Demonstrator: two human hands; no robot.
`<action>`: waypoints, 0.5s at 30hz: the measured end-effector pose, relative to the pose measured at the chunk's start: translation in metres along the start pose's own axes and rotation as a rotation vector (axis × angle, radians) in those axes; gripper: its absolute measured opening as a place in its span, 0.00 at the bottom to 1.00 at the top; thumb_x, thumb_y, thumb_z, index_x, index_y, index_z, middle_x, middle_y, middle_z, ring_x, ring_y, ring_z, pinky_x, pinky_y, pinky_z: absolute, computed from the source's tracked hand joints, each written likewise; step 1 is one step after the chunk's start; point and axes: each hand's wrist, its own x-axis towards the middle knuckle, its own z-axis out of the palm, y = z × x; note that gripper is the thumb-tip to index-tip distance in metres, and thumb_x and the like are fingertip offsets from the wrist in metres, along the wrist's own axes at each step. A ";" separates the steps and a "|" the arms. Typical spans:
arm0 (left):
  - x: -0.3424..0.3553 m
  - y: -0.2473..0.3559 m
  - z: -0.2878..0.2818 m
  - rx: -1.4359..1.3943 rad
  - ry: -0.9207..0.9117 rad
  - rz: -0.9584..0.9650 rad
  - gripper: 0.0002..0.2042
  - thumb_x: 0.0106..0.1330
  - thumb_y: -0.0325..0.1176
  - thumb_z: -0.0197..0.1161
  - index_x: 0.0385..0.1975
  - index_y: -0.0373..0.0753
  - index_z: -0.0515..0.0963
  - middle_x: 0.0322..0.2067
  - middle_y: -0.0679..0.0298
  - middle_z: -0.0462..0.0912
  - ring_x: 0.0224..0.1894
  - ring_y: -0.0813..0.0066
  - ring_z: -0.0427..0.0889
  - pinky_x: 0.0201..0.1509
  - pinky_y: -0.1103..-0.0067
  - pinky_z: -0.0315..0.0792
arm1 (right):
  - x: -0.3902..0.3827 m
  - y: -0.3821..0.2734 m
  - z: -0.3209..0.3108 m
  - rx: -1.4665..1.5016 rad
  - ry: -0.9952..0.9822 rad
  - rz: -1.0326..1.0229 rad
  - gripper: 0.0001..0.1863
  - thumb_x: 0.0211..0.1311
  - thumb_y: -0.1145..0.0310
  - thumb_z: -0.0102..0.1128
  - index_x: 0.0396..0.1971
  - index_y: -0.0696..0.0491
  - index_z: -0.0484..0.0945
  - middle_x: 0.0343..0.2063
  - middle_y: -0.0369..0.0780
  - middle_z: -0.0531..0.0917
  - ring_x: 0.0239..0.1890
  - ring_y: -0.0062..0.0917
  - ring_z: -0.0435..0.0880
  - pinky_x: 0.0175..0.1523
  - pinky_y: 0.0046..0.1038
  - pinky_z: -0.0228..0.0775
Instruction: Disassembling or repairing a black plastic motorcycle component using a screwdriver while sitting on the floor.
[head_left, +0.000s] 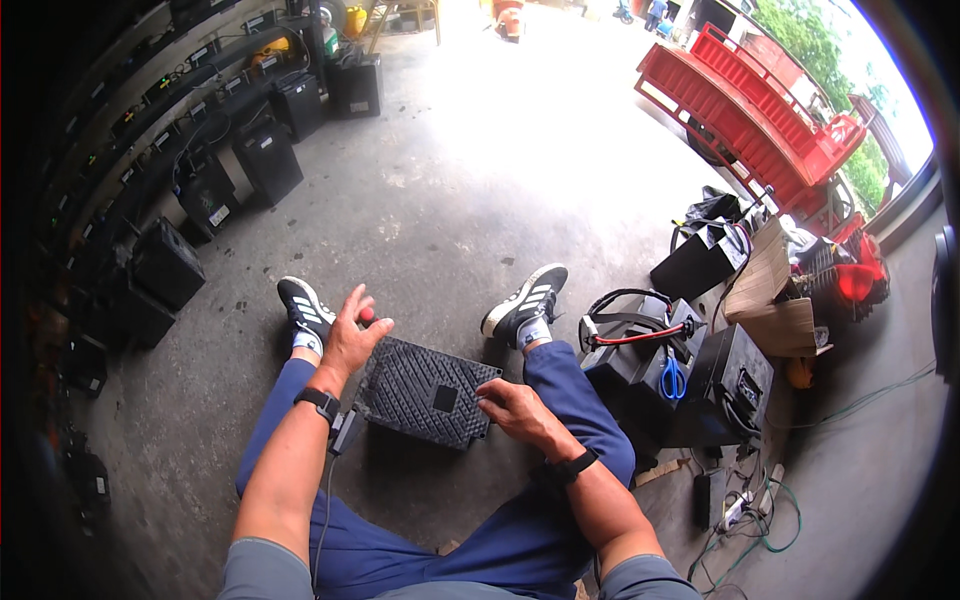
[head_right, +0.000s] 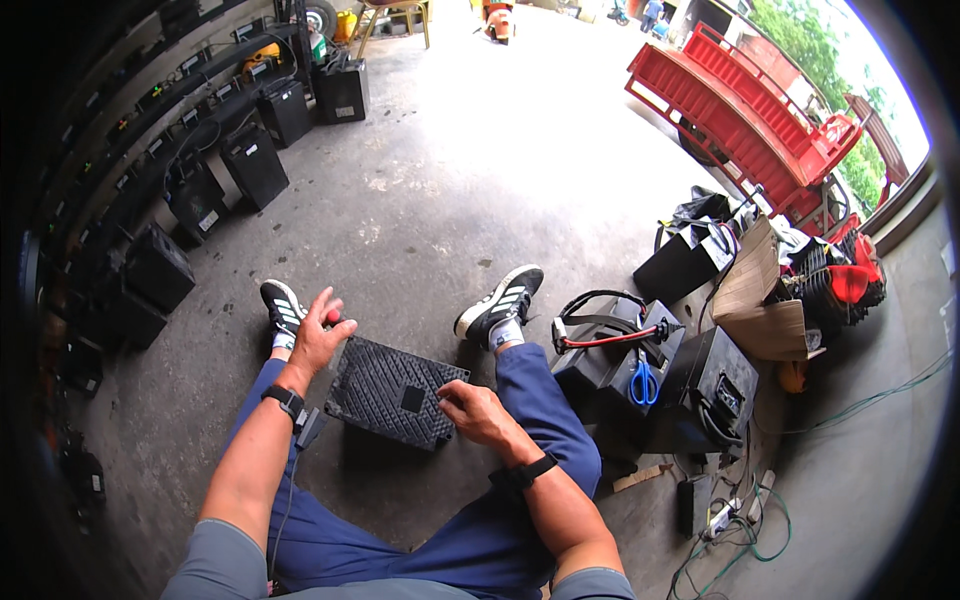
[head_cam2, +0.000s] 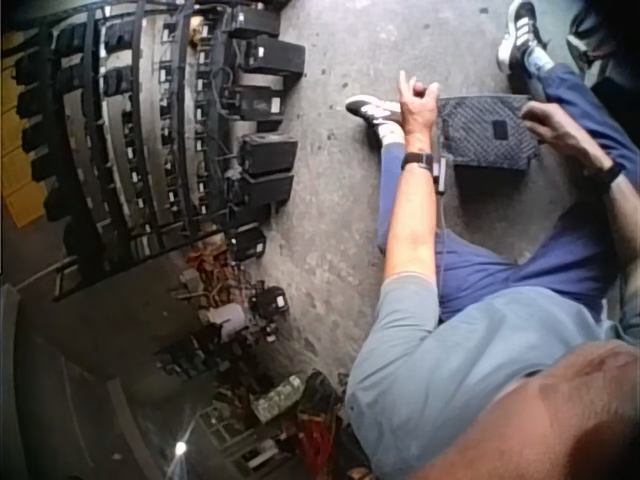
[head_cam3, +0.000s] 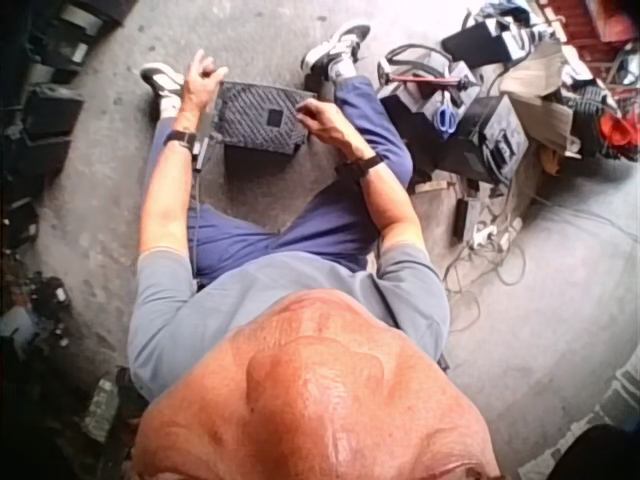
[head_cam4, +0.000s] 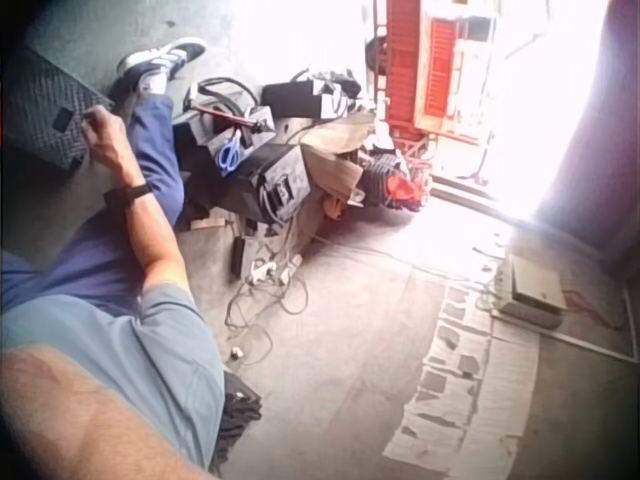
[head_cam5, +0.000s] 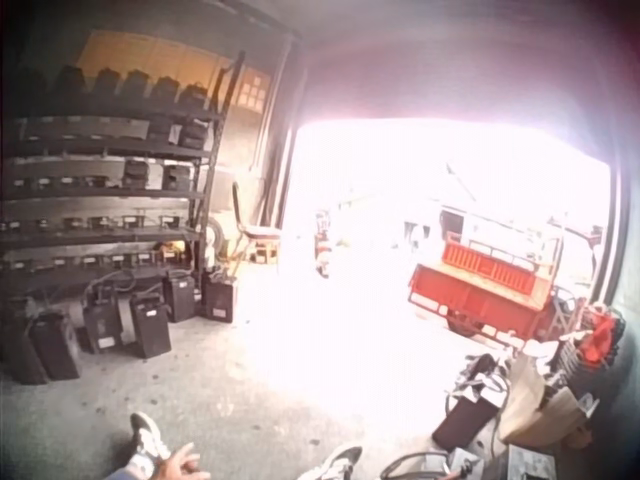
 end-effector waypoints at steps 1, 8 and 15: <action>-0.005 -0.003 0.003 -0.068 0.012 -0.029 0.41 0.57 0.35 0.71 0.69 0.33 0.58 0.58 0.45 0.75 0.60 0.58 0.76 0.63 0.69 0.70 | 0.000 0.000 0.000 0.000 0.004 -0.006 0.13 0.65 0.65 0.61 0.45 0.56 0.79 0.34 0.48 0.85 0.40 0.38 0.86 0.46 0.34 0.77; -0.047 -0.007 0.005 -0.302 0.081 -0.071 0.33 0.63 0.28 0.65 0.67 0.27 0.60 0.44 0.53 0.83 0.42 0.72 0.82 0.50 0.77 0.76 | 0.001 0.004 -0.003 -0.013 0.020 -0.037 0.13 0.65 0.66 0.61 0.45 0.57 0.78 0.34 0.48 0.85 0.40 0.37 0.86 0.45 0.33 0.77; -0.005 -0.051 -0.002 -0.380 0.165 -0.086 0.44 0.64 0.53 0.66 0.69 0.29 0.55 0.61 0.45 0.70 0.57 0.65 0.74 0.61 0.70 0.69 | 0.001 -0.002 0.003 0.008 -0.001 -0.011 0.13 0.65 0.66 0.61 0.45 0.57 0.79 0.34 0.48 0.85 0.41 0.38 0.86 0.46 0.33 0.77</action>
